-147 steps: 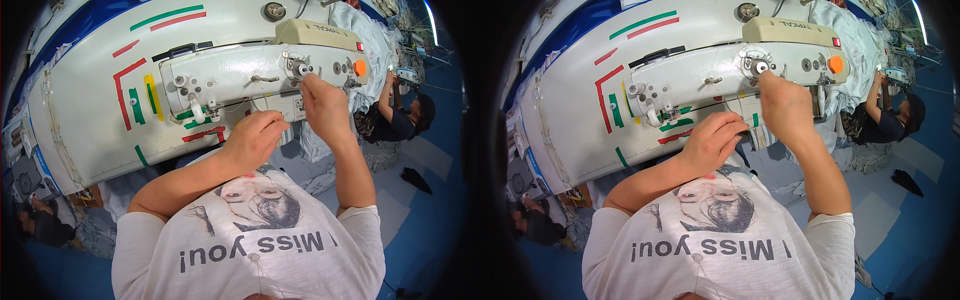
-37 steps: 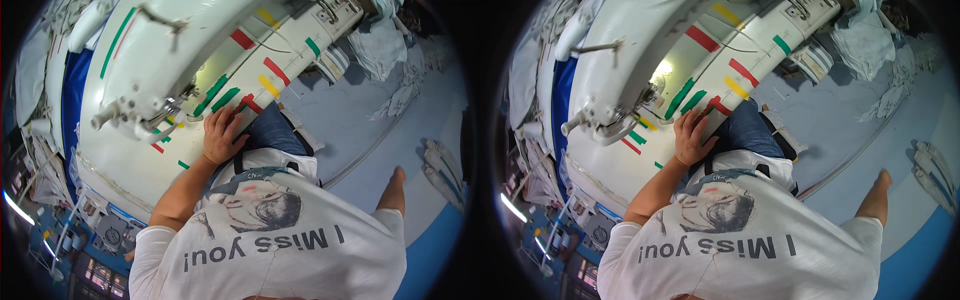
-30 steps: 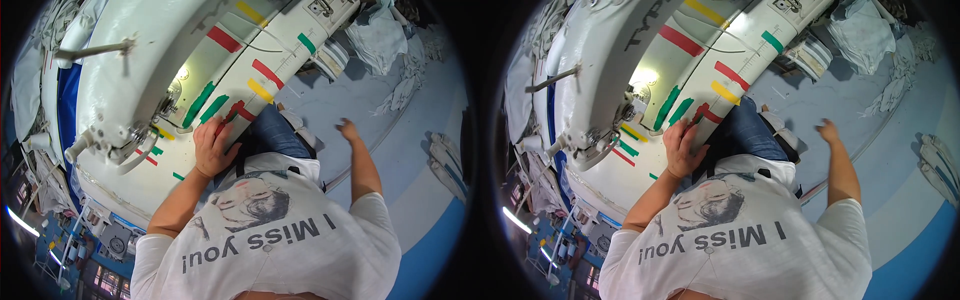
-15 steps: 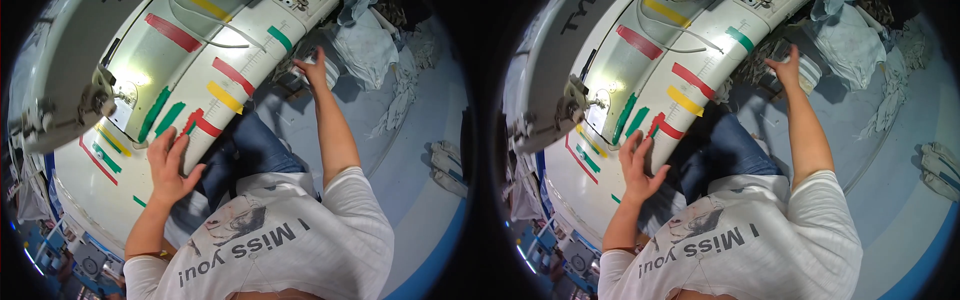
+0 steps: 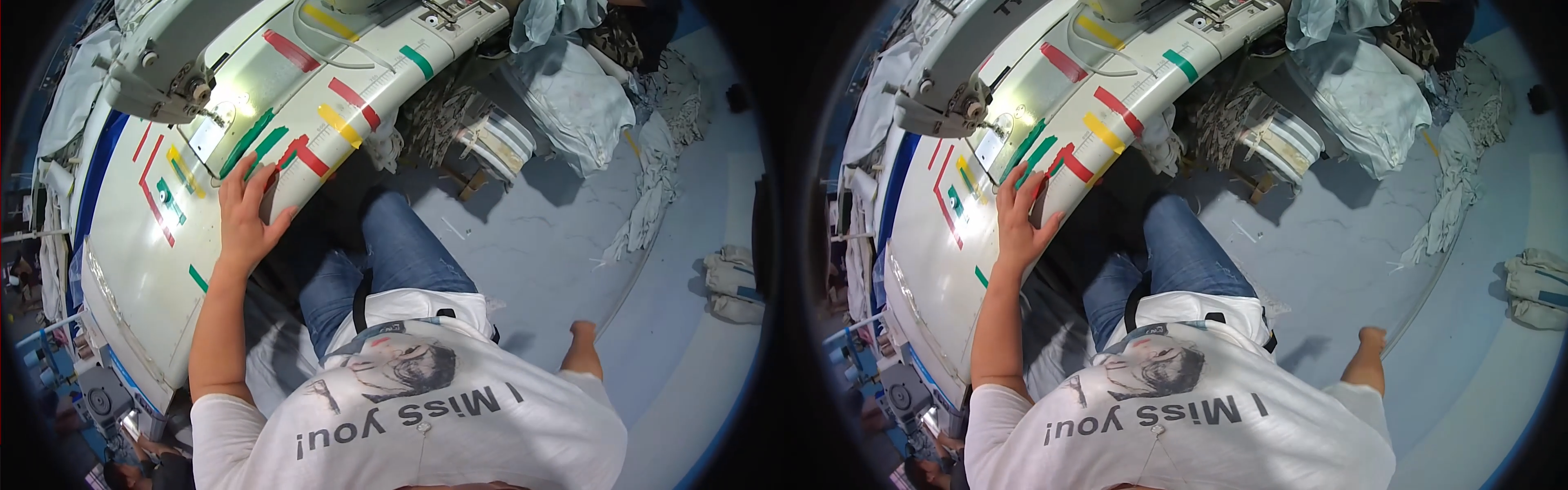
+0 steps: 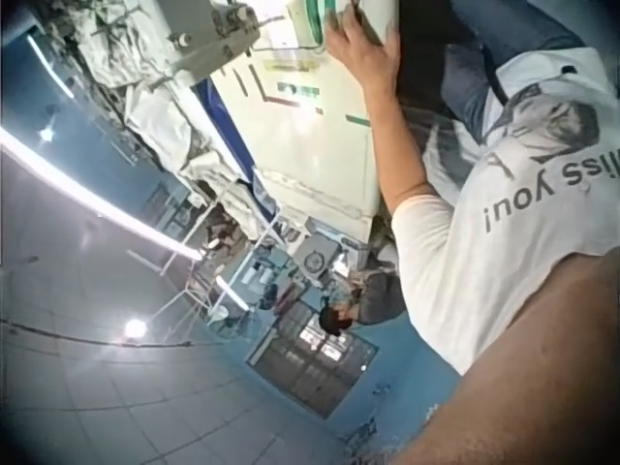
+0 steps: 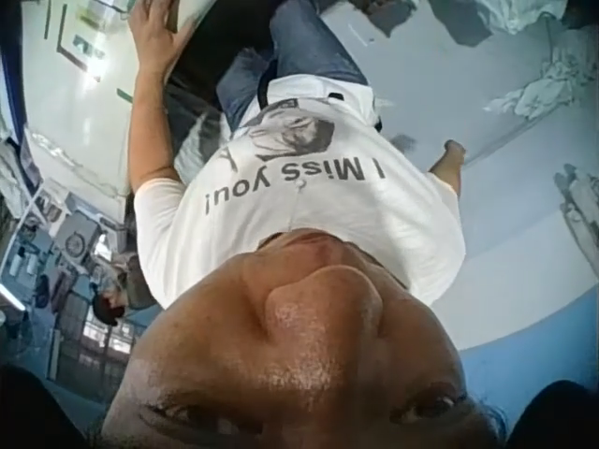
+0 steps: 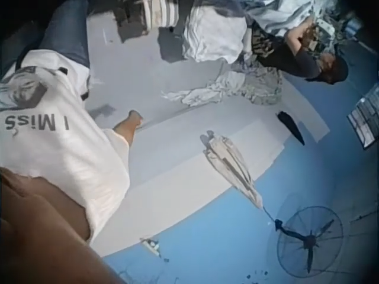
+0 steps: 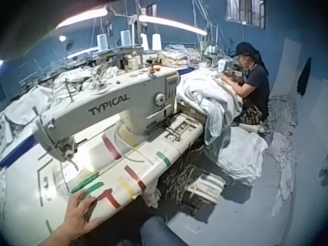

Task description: Sewing fabric covers using an industrial sewing machine.

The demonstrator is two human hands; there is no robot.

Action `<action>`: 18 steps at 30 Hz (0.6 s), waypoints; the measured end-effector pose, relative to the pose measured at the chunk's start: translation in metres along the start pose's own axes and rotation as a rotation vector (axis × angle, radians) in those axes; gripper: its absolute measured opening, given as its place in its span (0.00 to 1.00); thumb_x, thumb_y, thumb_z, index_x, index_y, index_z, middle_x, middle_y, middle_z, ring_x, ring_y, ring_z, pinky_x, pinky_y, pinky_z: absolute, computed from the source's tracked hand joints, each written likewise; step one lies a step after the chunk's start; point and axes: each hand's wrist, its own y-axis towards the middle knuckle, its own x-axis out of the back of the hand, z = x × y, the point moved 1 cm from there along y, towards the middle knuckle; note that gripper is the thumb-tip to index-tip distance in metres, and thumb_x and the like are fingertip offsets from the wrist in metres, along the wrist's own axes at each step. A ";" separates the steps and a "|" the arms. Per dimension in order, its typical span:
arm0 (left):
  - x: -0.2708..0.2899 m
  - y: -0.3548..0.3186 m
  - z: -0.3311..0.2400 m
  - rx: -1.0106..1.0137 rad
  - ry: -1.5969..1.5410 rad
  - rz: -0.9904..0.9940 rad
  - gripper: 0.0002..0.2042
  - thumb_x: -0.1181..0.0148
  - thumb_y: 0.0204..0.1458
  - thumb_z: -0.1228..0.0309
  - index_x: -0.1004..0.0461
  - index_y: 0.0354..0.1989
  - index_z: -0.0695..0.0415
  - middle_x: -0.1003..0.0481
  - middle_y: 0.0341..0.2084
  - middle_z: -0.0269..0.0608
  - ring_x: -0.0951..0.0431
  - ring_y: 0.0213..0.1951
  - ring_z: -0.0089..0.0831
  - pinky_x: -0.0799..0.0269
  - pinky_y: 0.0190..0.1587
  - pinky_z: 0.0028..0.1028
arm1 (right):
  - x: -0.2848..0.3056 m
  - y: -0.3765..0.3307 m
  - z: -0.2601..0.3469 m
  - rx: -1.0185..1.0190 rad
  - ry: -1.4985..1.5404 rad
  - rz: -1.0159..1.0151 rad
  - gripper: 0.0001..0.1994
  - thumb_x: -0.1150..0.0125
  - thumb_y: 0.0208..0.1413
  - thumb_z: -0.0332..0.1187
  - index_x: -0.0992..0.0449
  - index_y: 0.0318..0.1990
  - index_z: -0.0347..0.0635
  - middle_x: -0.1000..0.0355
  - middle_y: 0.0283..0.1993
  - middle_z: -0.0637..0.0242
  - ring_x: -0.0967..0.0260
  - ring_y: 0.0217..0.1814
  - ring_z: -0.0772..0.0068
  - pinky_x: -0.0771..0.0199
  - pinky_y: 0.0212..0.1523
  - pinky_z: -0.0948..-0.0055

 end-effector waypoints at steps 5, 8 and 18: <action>0.001 -0.001 -0.008 -0.047 0.048 -0.077 0.31 0.32 0.35 0.66 0.32 0.53 0.52 0.41 0.58 0.49 0.41 0.58 0.48 0.46 0.59 0.41 | -0.050 -0.003 0.062 0.615 -0.199 -0.055 0.27 0.46 0.50 0.53 0.28 0.54 0.49 0.33 0.59 0.67 0.36 0.60 0.60 0.54 0.68 0.63; 0.011 -0.011 -0.025 -0.034 0.012 -0.169 0.31 0.32 0.38 0.67 0.33 0.55 0.52 0.42 0.58 0.48 0.40 0.57 0.48 0.44 0.58 0.41 | 0.018 -0.067 0.150 0.652 0.362 -0.266 0.41 0.33 0.38 0.45 0.39 0.60 0.35 0.35 0.57 0.47 0.37 0.60 0.54 0.37 0.59 0.61; -0.077 -0.284 -0.045 0.814 -0.297 -0.124 0.13 0.47 0.49 0.76 0.30 0.45 0.62 0.32 0.46 0.48 0.33 0.49 0.40 0.39 0.53 0.31 | 0.090 -0.215 0.342 0.850 0.721 0.594 0.22 0.49 0.57 0.42 0.29 0.52 0.34 0.26 0.46 0.55 0.28 0.47 0.62 0.30 0.49 0.65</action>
